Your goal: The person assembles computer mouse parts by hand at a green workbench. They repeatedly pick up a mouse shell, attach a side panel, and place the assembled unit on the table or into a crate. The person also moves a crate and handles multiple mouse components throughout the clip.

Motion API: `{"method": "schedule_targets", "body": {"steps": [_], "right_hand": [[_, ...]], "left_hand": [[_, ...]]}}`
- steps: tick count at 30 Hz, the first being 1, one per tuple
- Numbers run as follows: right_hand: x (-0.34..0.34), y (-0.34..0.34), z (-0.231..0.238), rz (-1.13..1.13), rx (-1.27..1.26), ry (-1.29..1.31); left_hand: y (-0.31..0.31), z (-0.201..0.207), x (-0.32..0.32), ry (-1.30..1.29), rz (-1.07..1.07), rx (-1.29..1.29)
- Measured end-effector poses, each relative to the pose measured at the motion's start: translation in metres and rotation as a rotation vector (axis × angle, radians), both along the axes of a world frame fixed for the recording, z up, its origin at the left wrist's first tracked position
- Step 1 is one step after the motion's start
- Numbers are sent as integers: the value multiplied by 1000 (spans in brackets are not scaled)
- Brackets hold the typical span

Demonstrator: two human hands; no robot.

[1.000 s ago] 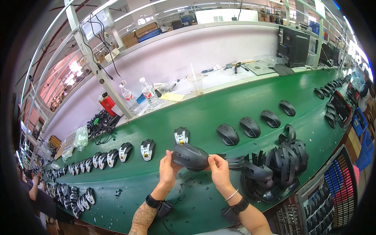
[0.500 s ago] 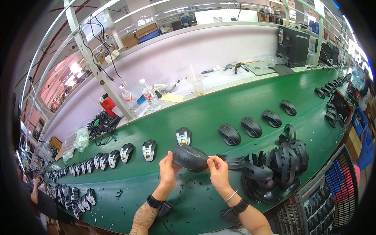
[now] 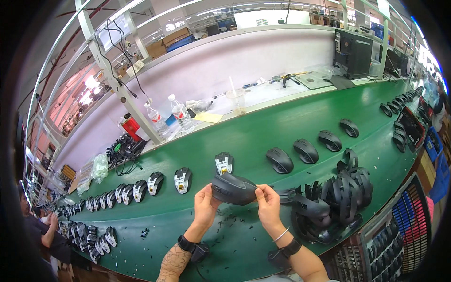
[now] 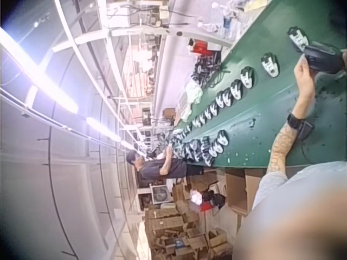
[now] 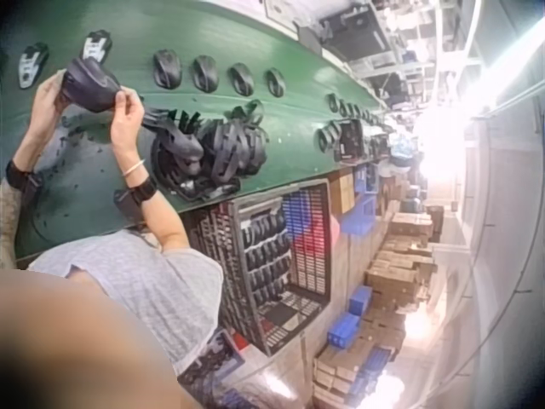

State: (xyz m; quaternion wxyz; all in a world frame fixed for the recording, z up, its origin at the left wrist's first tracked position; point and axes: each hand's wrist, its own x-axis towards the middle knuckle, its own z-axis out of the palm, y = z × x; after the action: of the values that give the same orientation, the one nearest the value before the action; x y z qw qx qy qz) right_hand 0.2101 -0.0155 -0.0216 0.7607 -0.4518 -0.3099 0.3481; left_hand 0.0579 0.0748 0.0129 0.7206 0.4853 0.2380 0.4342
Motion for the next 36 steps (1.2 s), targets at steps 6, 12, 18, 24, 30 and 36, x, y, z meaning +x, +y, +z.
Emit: {"method": "schedule_targets", "body": {"steps": [6, 12, 18, 24, 30, 36], "right_hand": [[-5, -1, 1, 4, 26, -23], [-7, -2, -2, 36, 3, 13], [-2, -1, 1, 229, -26, 260], [1, -2, -2, 390, -161, 543], [-1, -2, -2, 423, -198, 557], [-2, -2, -1, 394, -168, 511]], "left_hand": [[2, -5, 1, -1, 53, 23], [3, -6, -2, 26, 83, 31], [0, 8, -4, 85, 39, -57], [-4, 22, -7, 233, 2, -6], [4, 21, -16, 344, -63, 171], [5, 27, -18, 374, -67, 261]]}}
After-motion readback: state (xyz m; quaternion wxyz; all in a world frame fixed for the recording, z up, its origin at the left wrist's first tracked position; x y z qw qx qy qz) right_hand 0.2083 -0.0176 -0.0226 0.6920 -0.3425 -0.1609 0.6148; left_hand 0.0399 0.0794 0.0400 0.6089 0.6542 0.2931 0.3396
